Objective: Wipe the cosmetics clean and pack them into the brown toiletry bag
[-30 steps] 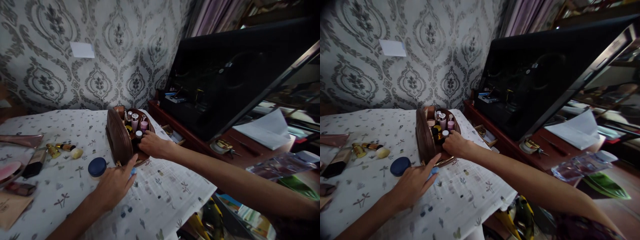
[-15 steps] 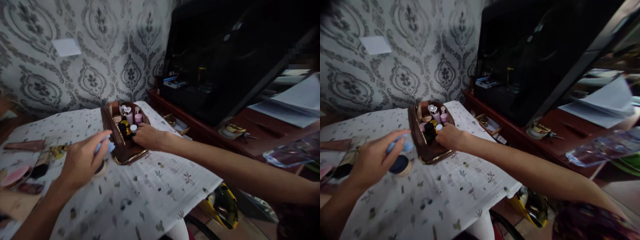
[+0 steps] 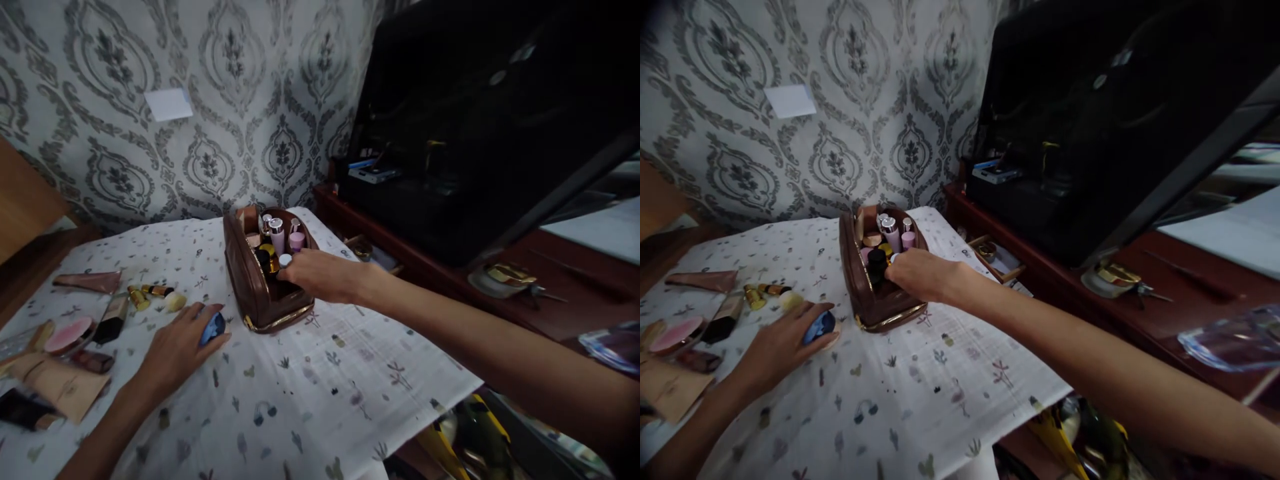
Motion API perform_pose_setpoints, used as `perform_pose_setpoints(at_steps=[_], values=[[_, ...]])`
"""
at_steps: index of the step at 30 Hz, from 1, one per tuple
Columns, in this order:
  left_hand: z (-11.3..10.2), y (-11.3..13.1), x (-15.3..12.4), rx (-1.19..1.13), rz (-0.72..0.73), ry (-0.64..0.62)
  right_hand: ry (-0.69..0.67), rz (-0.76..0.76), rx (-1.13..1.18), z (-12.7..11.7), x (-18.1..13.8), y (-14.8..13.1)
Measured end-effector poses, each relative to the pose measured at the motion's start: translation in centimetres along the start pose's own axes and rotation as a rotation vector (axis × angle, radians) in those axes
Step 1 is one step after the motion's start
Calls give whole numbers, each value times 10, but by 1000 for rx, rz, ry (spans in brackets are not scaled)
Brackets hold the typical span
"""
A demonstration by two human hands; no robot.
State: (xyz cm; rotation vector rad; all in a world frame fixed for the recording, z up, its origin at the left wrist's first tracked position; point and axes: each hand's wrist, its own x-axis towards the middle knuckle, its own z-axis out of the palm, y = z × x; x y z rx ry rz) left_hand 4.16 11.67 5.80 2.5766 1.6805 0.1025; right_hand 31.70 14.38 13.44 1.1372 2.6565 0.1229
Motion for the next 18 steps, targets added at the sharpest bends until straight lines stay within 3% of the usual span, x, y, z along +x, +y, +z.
perform_pose_setpoints(at_steps=[5, 9, 11, 15, 18], values=[[4, -10, -6, -77, 5, -48, 0, 10, -60, 2, 1, -1], [-26, -9, -8, -221, 17, 78, -8, 16, -92, 7, 1, -1], [-51, 4, -5, -297, -48, 171, -3, 14, -100, 8, 1, -1], [-98, 46, 17, -380, 39, 440, 5, 8, -93, 9, 0, 1], [-108, 71, 46, -301, 215, 393, 8, 18, -74, 11, 1, 1]])
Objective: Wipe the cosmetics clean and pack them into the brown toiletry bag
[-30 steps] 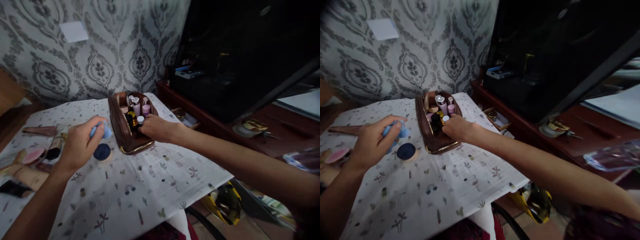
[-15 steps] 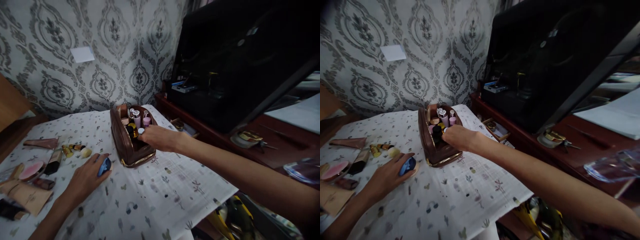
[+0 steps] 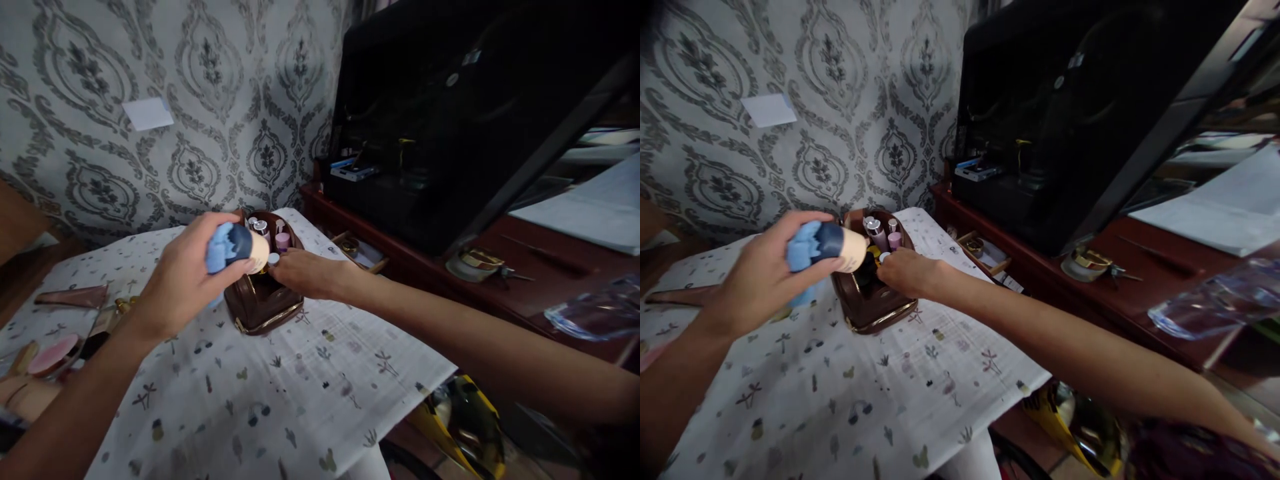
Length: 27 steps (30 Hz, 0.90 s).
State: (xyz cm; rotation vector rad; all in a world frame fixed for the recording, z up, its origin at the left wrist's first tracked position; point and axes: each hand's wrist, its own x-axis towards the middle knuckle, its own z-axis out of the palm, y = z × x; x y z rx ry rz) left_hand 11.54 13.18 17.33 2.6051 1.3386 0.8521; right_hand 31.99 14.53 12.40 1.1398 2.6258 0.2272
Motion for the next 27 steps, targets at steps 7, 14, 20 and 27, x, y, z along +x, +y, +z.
perform_pose_setpoints(at_steps=[7, 14, 20, 27], values=[[21, -7, 25, 149, 90, -286, 58, -6, 8, 10, -1, 2], [15, -6, 31, 201, 62, -354, 92, 11, 113, 11, -2, 7], [12, -7, 31, 95, 33, -373, 95, 88, 225, 5, -3, 8], [12, -4, 40, 232, 31, -489, 112, 158, 267, 2, 0, 8]])
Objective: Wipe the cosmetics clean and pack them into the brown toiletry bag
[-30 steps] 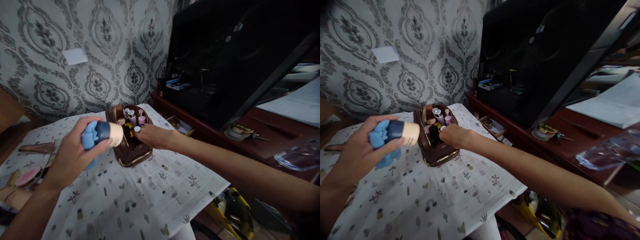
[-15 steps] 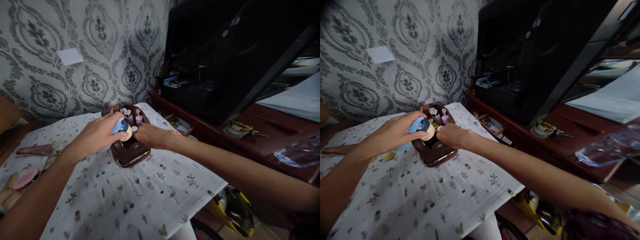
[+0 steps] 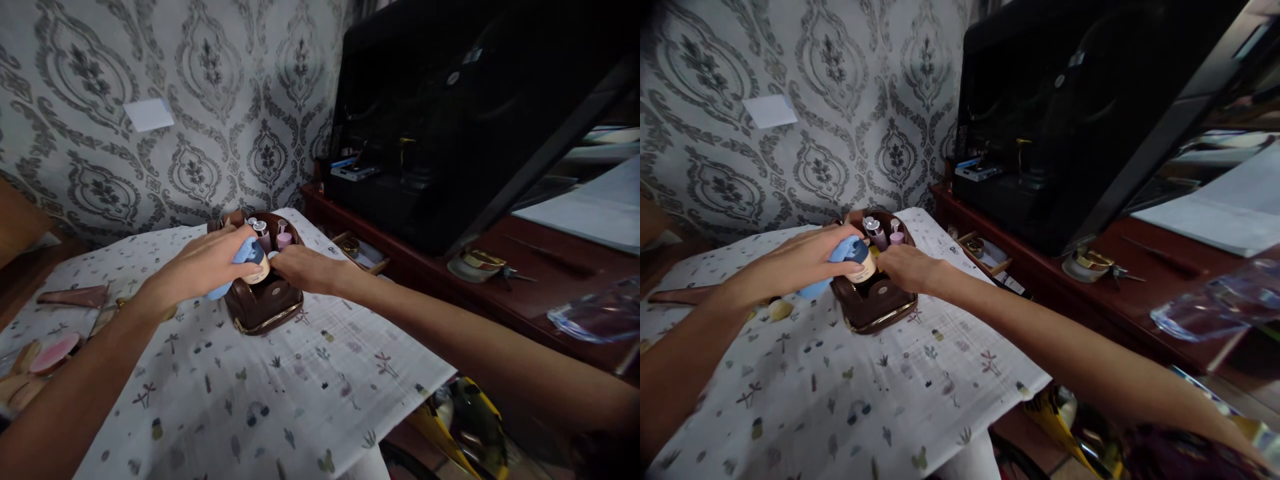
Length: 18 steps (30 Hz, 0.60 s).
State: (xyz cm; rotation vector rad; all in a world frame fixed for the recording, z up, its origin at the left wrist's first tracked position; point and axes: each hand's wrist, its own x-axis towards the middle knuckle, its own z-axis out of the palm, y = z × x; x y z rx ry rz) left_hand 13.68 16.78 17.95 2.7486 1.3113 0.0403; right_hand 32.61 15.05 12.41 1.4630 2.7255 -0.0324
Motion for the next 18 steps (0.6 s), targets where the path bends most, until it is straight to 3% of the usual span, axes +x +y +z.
perform_pose_setpoints(at_steps=[6, 18], values=[[7, 16, 18, 332, 50, -207, 11, -23, 22, 1, -2, 1], [26, 32, 33, 449, 14, -175, 25, -11, -81, 10, -2, 1]])
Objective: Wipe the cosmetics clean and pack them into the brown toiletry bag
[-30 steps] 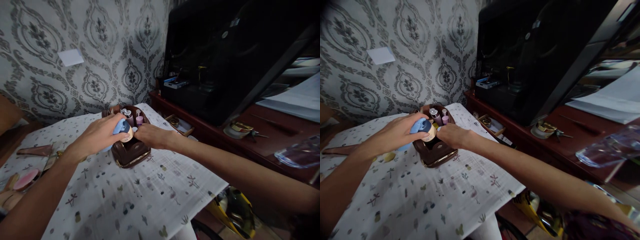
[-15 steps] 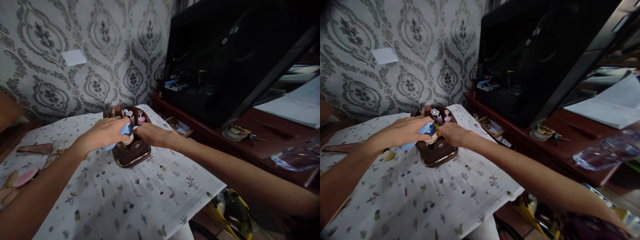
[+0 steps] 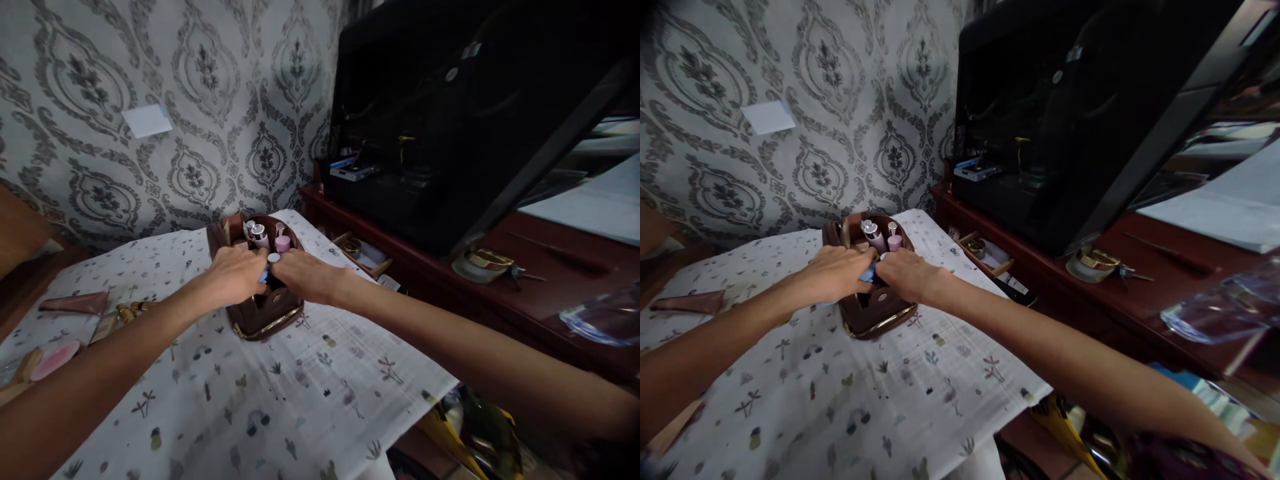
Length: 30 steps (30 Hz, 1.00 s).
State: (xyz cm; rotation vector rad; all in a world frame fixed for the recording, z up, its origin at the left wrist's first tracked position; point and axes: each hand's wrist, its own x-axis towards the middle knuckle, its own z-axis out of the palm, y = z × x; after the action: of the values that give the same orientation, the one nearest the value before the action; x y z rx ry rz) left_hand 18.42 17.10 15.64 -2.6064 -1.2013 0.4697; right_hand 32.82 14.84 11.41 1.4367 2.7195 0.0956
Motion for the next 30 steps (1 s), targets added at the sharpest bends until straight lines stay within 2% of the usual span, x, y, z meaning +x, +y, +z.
perform_pose_setpoints(at_steps=[4, 7, 10, 14, 16, 18, 20, 22, 30], values=[[2, -7, -5, 0, -6, 14, 32, -21, -12, 5, -1, 1], [9, -18, -19, -137, -28, 136, 10, -11, -33, 4, -2, 0], [31, -27, -39, -314, 12, 372, -25, 14, -17, -2, -2, -1], [72, -26, -62, -423, 186, 774, -26, -19, 34, -10, 6, 3], [88, -20, -72, -479, 234, 924, 13, -105, 23, -14, 14, 6], [101, -12, -81, -542, 239, 1012, 48, -236, -11, -16, 24, 9], [111, -2, -89, -603, 233, 1037, 34, -343, -57, -16, 34, 10], [124, 7, -94, -657, 235, 1017, -22, -385, -99, -14, 43, 9], [178, 35, -100, -743, 238, 836, -237, -302, -187, -5, 51, -3]])
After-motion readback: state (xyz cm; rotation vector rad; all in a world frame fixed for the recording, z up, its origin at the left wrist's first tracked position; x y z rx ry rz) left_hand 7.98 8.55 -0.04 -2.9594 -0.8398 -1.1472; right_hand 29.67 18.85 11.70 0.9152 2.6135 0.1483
